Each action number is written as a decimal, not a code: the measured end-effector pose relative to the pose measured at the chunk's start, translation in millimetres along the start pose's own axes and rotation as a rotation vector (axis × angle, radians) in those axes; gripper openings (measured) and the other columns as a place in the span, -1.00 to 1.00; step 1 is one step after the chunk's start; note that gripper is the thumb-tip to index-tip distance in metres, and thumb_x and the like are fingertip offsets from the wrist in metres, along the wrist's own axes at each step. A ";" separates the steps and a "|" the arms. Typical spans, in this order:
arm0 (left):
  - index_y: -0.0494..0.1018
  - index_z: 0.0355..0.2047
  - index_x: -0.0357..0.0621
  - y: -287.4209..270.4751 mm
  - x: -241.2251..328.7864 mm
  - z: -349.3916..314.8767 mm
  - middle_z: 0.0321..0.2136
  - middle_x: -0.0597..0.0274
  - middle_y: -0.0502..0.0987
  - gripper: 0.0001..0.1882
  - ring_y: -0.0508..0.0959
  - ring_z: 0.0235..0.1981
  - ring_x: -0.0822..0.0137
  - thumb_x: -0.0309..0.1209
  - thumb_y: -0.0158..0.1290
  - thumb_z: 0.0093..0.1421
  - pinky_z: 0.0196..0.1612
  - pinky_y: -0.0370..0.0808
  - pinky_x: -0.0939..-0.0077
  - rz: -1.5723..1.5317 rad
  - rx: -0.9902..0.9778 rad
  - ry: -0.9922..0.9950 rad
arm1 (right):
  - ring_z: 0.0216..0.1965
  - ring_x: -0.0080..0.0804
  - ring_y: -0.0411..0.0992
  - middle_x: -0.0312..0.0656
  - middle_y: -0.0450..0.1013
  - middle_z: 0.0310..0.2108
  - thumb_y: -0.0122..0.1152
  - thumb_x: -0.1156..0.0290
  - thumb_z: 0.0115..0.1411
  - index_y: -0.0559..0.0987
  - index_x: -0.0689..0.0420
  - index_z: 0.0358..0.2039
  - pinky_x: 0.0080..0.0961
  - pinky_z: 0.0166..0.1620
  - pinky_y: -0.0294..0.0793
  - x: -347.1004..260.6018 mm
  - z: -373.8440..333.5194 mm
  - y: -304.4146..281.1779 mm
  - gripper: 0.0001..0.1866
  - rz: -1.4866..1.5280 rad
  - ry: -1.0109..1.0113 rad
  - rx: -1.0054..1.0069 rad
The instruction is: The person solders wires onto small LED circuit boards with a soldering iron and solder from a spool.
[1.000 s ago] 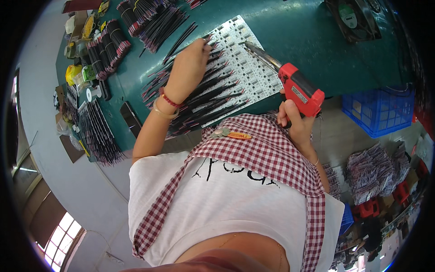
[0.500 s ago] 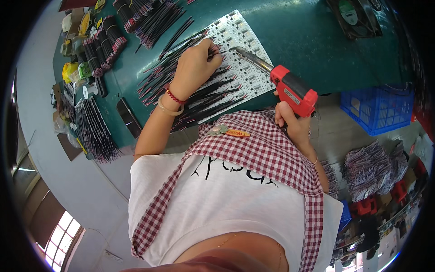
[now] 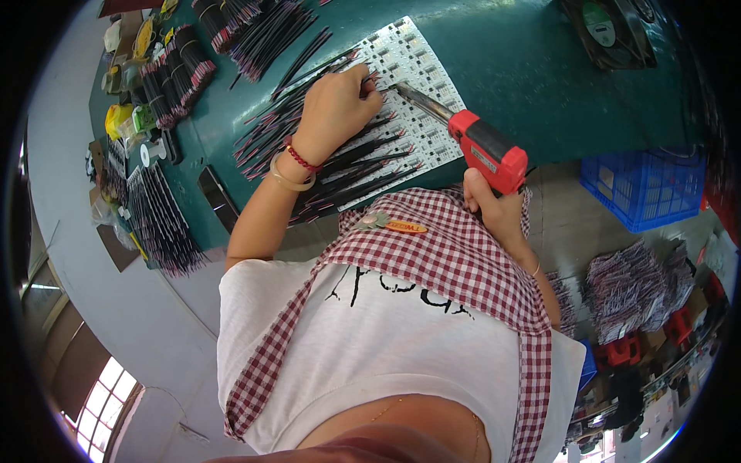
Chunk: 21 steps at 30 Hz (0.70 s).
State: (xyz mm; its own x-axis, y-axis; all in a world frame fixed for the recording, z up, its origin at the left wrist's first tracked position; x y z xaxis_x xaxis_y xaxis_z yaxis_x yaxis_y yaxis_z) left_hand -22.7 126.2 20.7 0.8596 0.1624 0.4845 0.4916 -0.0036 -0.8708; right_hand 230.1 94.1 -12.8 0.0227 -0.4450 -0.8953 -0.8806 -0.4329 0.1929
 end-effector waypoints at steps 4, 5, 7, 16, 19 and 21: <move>0.46 -0.54 -0.24 0.4 0.6 2.3 -0.70 -0.03 0.48 -0.83 0.52 -0.59 -0.04 -0.37 0.05 -0.04 -0.47 0.44 0.17 0.006 -0.014 0.014 | -0.66 -0.69 0.24 -0.34 0.34 -0.64 0.06 0.44 0.25 0.46 0.28 -0.24 -0.67 -0.54 0.27 -7.3 -1.5 5.4 -0.84 0.026 0.029 0.060; 0.46 -0.54 -0.24 0.6 0.6 2.3 -0.69 -0.04 0.48 -0.83 0.53 -0.59 -0.04 -0.36 0.05 -0.04 -0.47 0.44 0.17 0.006 -0.023 0.011 | -0.66 -0.69 0.24 -0.34 0.34 -0.64 0.06 0.44 0.25 0.46 0.28 -0.24 -0.67 -0.54 0.27 -6.4 -1.6 5.4 -0.84 0.025 0.030 0.060; 0.46 -0.54 -0.24 1.3 0.2 3.0 -0.69 -0.04 0.48 -0.83 0.53 -0.59 -0.04 -0.36 0.05 -0.04 -0.47 0.44 0.18 0.010 -0.024 0.011 | -0.66 -0.69 0.23 -0.34 0.33 -0.65 0.05 0.44 0.25 0.46 0.29 -0.21 -0.67 -0.54 0.26 -4.7 -1.3 3.9 -0.82 0.025 0.013 0.068; 0.47 -0.54 -0.26 0.7 -1.8 5.9 -0.67 -0.06 0.49 -0.83 0.52 -0.58 -0.04 -0.38 0.04 -0.03 -0.46 0.45 0.18 0.012 -0.038 0.034 | -0.68 -0.62 0.23 -0.23 0.33 -0.62 0.01 0.42 0.26 0.37 0.35 -0.04 -0.64 -0.57 0.27 -13.8 -1.1 -0.7 -0.68 0.062 -0.063 0.030; 0.46 -0.53 -0.26 -0.6 -1.6 7.2 -0.67 -0.05 0.49 -0.85 0.52 -0.58 -0.04 -0.40 0.04 -0.03 -0.45 0.45 0.20 -0.001 -0.049 0.054 | -0.68 -0.62 0.23 -0.24 0.33 -0.63 0.00 0.42 0.26 0.37 0.35 -0.02 -0.65 -0.56 0.27 -12.5 -3.1 1.7 -0.67 0.016 -0.020 0.022; 0.46 -0.53 -0.27 -1.0 -0.8 7.2 -0.66 -0.05 0.50 -0.85 0.52 -0.57 -0.03 -0.41 0.04 -0.02 -0.45 0.45 0.21 -0.020 -0.052 0.072 | -0.67 -0.66 0.21 -0.31 0.31 -0.64 0.01 0.44 0.26 0.39 0.33 -0.06 -0.67 -0.55 0.25 -15.2 -2.8 5.8 -0.71 0.031 -0.020 0.028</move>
State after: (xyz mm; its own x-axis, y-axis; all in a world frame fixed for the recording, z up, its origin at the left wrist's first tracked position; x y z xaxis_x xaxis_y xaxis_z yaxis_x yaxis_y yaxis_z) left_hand -24.8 133.2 20.7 0.8564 0.0915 0.5082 0.5138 -0.0530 -0.8563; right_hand 225.9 96.2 3.1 -0.0144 -0.4418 -0.8970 -0.8935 -0.3970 0.2098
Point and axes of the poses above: each hand's wrist, its own z-axis towards the middle knuckle, its own y-axis out of the palm, x = y × z, the point moved 7 cm from there along z, towards the middle knuckle
